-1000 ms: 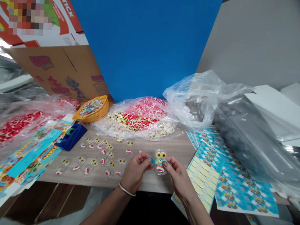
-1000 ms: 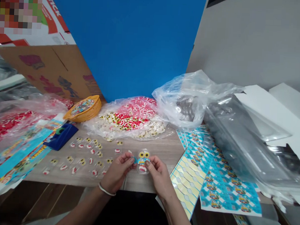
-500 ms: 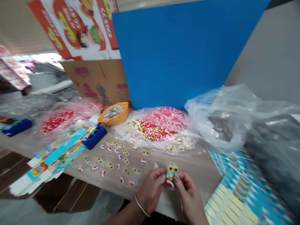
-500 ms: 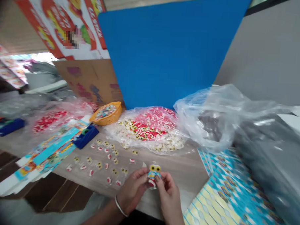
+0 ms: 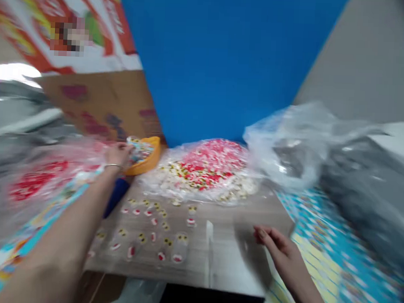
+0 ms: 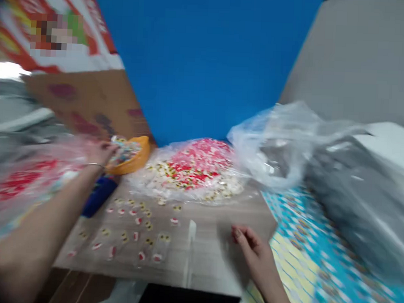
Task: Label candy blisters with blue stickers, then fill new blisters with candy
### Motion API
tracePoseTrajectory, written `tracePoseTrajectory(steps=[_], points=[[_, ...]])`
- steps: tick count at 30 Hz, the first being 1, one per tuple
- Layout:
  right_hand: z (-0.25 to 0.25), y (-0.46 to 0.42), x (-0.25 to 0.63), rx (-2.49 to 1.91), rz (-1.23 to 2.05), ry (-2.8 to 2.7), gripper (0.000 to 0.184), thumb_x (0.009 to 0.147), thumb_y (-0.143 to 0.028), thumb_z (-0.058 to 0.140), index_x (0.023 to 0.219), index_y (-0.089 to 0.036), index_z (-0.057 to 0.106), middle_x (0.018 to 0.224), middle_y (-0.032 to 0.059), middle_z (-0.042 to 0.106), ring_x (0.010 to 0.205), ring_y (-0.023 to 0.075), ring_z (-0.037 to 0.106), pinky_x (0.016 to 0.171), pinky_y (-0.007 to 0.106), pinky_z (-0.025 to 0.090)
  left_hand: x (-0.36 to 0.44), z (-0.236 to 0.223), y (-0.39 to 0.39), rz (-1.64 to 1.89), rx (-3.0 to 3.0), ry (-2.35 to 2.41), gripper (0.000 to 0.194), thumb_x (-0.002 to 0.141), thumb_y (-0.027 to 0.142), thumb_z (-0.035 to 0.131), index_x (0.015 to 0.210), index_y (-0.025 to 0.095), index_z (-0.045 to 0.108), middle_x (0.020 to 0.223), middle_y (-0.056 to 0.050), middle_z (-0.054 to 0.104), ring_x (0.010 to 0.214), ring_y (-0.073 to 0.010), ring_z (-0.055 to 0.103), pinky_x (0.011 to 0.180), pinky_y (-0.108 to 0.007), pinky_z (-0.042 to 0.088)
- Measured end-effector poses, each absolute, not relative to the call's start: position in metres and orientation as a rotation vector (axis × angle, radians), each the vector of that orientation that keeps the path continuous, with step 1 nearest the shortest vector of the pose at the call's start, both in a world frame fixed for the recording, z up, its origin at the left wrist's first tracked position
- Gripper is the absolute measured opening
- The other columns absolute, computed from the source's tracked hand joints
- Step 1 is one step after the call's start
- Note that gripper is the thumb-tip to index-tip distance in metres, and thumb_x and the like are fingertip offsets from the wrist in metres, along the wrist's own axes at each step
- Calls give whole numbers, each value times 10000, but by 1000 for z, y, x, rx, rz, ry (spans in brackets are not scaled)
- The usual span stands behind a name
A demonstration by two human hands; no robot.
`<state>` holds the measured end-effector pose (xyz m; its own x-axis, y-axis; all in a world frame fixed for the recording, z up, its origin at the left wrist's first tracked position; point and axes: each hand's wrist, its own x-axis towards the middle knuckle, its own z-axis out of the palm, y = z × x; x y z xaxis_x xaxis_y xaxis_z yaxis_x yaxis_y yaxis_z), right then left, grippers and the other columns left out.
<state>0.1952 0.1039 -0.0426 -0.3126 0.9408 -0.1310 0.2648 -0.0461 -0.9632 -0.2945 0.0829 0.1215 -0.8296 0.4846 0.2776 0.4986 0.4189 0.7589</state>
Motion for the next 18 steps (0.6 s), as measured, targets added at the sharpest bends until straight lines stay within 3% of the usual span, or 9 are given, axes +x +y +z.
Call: tracePoseTrajectory(steps=[2,3,5,6,8,10,12,14,18], points=[[-45,111,233,-1427,1216,-1484,421,770,-592,658,894,-195,720,821,77,701,794,249,630,770,377,483,-288,111,98,-1347,-898,-2672,285,712,326,683,699,88,527,1066,-61,639,1232,-372,465,1060,-536,240],[-49,113,251,-1486,1131,-1402,436,767,-589,660,927,-187,716,836,81,706,793,246,633,768,379,486,-272,99,104,-1314,-920,-2629,259,750,332,649,789,88,569,1215,-44,591,1325,-378,361,1092,-529,176],[-61,117,283,-1567,1005,-1267,456,754,-590,663,927,-170,706,803,74,701,748,227,624,732,368,491,-214,68,109,-1274,-1108,-2430,321,813,376,589,1033,145,623,1314,-7,556,1326,-318,388,1085,-471,248],[-68,118,295,-1594,955,-1218,455,748,-583,667,928,-166,702,786,66,696,722,217,614,708,357,488,-173,50,108,-1312,-1390,-2412,355,828,389,579,1119,191,623,1244,-4,616,1214,-272,503,1045,-435,335],[-82,118,311,-1620,891,-1173,431,760,-558,658,930,-164,699,769,51,686,692,202,592,679,337,478,-77,14,102,-1481,-1941,-2472,265,807,352,607,1023,223,689,1062,-22,707,966,-234,627,944,-391,439],[-93,116,317,-1614,873,-1158,395,784,-527,643,940,-168,699,788,47,687,702,198,586,682,327,472,21,-21,103,-1722,-2403,-2554,296,772,292,652,1059,239,699,1088,-45,715,958,-226,643,907,-350,457],[-100,113,317,-1573,905,-1154,365,804,-502,635,955,-176,696,831,49,695,745,201,597,714,325,473,98,-51,118,-1992,-2315,-2921,306,700,208,714,1006,217,712,1025,-73,727,943,-227,650,880,-326,456],[-105,110,317,-1516,966,-1158,348,818,-485,629,971,-178,688,858,48,696,789,201,607,751,327,475,147,-74,142,-2021,-2198,-3075,334,621,135,752,947,179,694,988,-94,725,852,-218,660,793,-312,473],[-107,110,315,-1460,1000,-1204,351,852,-465,593,1038,-173,653,921,61,689,836,201,615,785,346,489,175,-94,175,-2009,-2100,-3289,262,543,89,774,749,158,628,636,-17,668,562,-154,591,608,-274,445]])
